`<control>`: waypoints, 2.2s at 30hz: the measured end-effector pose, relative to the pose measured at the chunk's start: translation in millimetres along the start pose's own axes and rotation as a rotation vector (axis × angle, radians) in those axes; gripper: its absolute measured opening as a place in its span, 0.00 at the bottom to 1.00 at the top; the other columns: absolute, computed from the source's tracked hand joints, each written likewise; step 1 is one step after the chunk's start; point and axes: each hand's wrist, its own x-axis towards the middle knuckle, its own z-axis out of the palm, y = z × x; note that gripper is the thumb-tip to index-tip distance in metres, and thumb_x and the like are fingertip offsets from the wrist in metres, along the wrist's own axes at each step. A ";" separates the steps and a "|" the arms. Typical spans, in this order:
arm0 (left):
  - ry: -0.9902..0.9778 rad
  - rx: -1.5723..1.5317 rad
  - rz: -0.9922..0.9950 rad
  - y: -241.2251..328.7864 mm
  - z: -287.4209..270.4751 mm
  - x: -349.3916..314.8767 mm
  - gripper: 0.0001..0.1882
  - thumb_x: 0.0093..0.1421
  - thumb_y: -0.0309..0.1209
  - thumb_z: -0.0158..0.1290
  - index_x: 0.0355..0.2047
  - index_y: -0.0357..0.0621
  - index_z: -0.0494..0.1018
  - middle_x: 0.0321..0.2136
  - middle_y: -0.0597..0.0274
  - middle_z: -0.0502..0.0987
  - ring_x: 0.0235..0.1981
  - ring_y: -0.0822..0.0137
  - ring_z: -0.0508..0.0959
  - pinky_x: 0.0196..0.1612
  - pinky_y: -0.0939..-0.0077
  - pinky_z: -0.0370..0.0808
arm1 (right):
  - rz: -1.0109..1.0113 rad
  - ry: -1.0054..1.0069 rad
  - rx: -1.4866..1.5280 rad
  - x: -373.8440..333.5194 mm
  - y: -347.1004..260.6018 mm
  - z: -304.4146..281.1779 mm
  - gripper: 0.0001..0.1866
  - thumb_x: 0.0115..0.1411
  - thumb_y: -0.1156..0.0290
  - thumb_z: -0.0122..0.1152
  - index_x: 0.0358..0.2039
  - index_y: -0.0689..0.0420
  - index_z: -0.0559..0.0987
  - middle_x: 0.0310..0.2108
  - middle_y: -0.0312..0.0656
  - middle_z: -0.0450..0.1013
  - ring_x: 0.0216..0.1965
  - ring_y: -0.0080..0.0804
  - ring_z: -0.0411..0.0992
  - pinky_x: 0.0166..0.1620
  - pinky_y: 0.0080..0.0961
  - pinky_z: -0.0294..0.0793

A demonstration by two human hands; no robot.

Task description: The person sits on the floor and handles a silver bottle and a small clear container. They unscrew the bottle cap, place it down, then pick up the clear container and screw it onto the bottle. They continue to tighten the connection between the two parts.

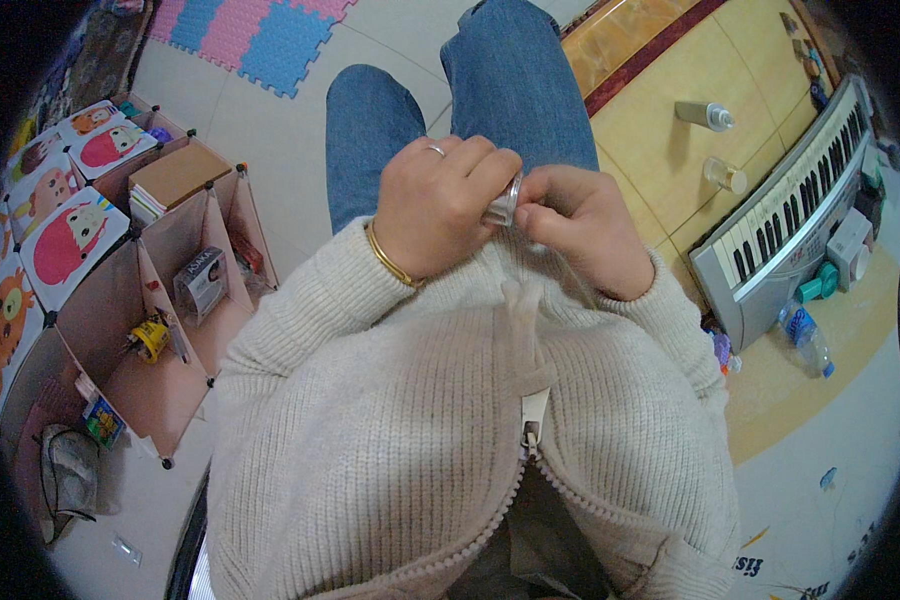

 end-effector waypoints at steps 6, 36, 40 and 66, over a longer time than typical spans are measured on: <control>0.101 -0.101 -0.038 3.6 5.2 6.0 0.17 0.37 0.28 0.62 0.30 0.46 0.71 0.24 0.62 0.73 0.26 0.61 0.75 0.30 0.71 0.71 | -0.170 0.234 -0.030 -0.5 18.2 10.3 0.04 0.51 0.78 0.56 0.29 0.62 0.75 0.26 0.32 0.72 0.25 0.15 0.66 0.30 0.15 0.67; -0.098 -1.055 -0.226 3.1 4.0 3.7 0.27 0.42 0.26 0.66 0.42 0.42 0.65 0.38 0.64 0.69 0.40 0.72 0.70 0.46 0.78 0.66 | -0.312 0.304 0.239 -1.8 9.4 5.4 0.10 0.52 0.80 0.59 0.34 0.60 0.69 0.30 0.34 0.69 0.31 0.17 0.67 0.35 0.14 0.68; -0.011 -0.947 -0.156 4.0 4.6 5.9 0.26 0.41 0.26 0.65 0.41 0.43 0.67 0.36 0.62 0.70 0.39 0.68 0.72 0.44 0.75 0.68 | -0.295 0.253 0.329 -3.4 11.5 4.1 0.13 0.52 0.77 0.60 0.37 0.60 0.68 0.32 0.35 0.68 0.34 0.17 0.67 0.38 0.16 0.68; -0.284 -0.543 -0.016 -10.2 -6.0 -7.1 0.20 0.54 0.43 0.55 0.37 0.40 0.67 0.30 0.53 0.71 0.29 0.57 0.74 0.31 0.70 0.70 | -0.209 0.023 -0.382 16.2 48.9 1.6 0.10 0.50 0.65 0.62 0.25 0.56 0.72 0.22 0.44 0.71 0.25 0.42 0.72 0.29 0.33 0.69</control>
